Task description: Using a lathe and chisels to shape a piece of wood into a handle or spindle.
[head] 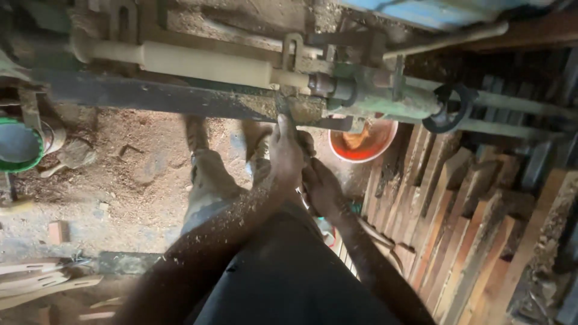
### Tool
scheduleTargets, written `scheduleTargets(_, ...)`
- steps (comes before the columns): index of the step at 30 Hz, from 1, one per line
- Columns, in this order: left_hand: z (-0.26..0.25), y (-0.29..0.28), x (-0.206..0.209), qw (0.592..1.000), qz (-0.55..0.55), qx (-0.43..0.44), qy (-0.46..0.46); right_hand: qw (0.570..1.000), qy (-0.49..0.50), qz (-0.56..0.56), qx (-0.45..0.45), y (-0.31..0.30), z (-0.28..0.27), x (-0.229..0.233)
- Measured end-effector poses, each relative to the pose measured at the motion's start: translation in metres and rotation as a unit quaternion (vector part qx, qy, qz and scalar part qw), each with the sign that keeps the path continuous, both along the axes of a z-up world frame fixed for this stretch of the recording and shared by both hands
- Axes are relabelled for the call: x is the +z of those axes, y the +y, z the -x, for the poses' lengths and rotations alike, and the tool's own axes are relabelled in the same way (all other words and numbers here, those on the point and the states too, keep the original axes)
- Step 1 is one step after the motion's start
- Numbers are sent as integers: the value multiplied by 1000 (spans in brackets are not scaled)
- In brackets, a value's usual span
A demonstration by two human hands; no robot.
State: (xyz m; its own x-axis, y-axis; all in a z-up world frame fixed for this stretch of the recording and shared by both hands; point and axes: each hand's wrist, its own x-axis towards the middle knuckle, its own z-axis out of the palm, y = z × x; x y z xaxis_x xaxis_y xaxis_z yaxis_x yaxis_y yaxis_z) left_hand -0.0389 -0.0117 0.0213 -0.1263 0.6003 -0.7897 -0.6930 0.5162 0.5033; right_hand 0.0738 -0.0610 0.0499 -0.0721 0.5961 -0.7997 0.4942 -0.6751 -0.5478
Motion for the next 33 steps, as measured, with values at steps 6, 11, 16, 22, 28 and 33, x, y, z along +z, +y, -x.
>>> scheduleTargets(6, 1, 5, -14, 1000, 27, -9, 4, 996, -85, -34, 9, 15, 23, 17)
scheduleTargets(11, 8, 7, -7, 998, 17, -49, 37, 998, -27, -47, 10, 6, 22, 9)
scheduleTargets(16, 29, 9, -12, 988, 72, -131, 32, 986, -10, 32, -162, -8, 56, 13)
scheduleTargets(22, 57, 10, -14, 974, 45, -218, -32, 985, -10, 7, -172, -15, 96, 24)
scheduleTargets(28, 72, 19, 1, 964, 78, -249, -53, 971, 38, -48, -230, -28, 110, 18)
scheduleTargets(33, 48, 12, 0, 948, 148, -279, 43, 909, -130, -352, 180, -40, 35, -35)
